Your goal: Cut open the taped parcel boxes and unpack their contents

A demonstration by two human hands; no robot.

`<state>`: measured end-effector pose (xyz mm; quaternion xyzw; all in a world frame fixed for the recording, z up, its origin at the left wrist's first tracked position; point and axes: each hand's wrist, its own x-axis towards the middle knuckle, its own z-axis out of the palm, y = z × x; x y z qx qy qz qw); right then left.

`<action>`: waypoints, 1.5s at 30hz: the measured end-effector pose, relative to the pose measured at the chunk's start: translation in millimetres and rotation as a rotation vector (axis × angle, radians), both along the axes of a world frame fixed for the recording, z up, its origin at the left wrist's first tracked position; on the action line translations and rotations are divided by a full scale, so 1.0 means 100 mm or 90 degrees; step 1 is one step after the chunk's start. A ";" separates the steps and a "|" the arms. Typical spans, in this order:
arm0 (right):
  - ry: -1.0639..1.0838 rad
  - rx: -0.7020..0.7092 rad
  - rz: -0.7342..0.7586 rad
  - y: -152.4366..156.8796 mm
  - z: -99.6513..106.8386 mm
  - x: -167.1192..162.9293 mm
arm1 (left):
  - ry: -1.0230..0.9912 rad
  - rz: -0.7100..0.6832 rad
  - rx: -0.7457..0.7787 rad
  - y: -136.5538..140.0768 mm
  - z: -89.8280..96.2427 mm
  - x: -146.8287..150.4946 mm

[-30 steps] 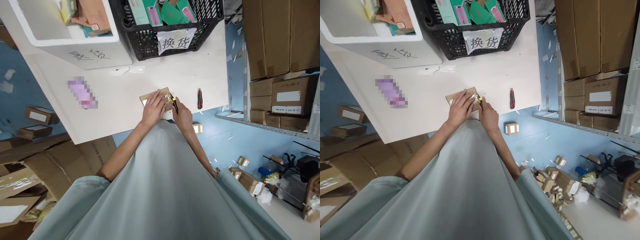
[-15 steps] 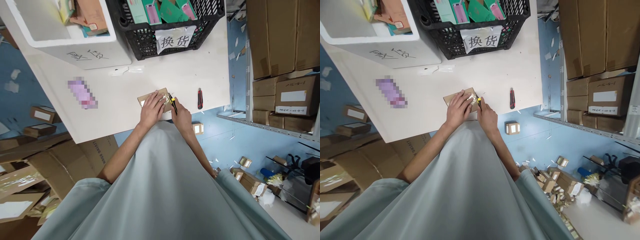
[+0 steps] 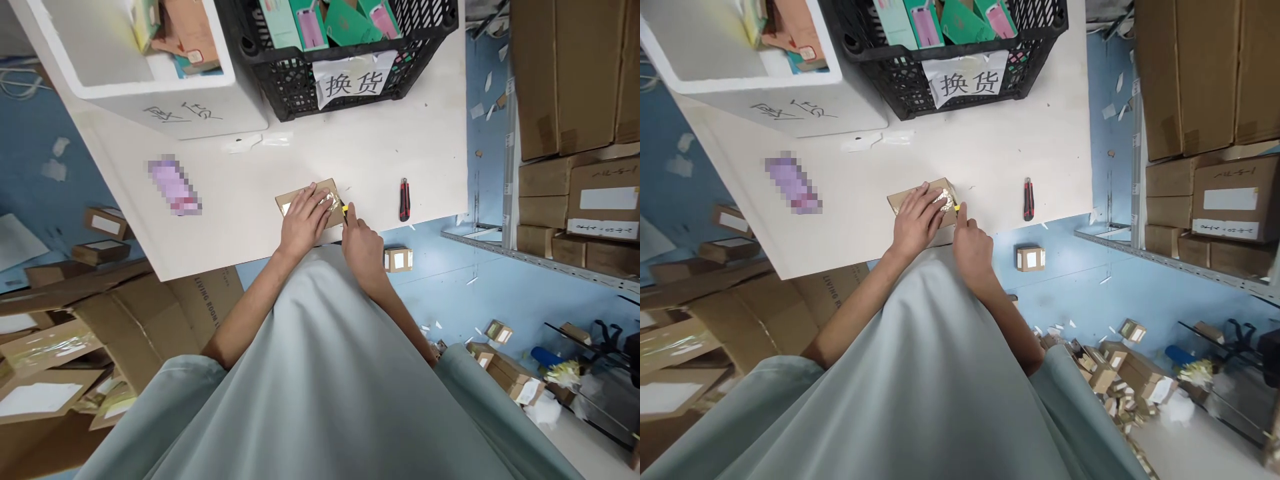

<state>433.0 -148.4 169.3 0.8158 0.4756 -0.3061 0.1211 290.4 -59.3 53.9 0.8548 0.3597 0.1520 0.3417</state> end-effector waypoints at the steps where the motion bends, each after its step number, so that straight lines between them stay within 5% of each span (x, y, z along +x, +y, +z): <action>1: 0.001 -0.006 0.002 -0.04 0.01 0.00 | 0.002 0.000 0.004 0.00 0.00 0.00; 11: 0.039 -0.068 -0.006 -0.39 0.14 0.06 | 0.021 -0.032 0.045 -0.17 -0.02 -0.05; 16: 0.064 -0.015 0.003 -0.39 0.24 0.11 | 0.023 -0.001 0.056 -0.13 -0.04 -0.06; 28: 0.079 0.057 0.019 0.10 -0.07 0.21 | 0.030 0.024 0.049 -0.05 -0.02 -0.01; 45: 0.059 -0.026 0.019 -0.21 -0.04 0.18 | 0.049 0.025 0.060 -0.07 -0.03 0.02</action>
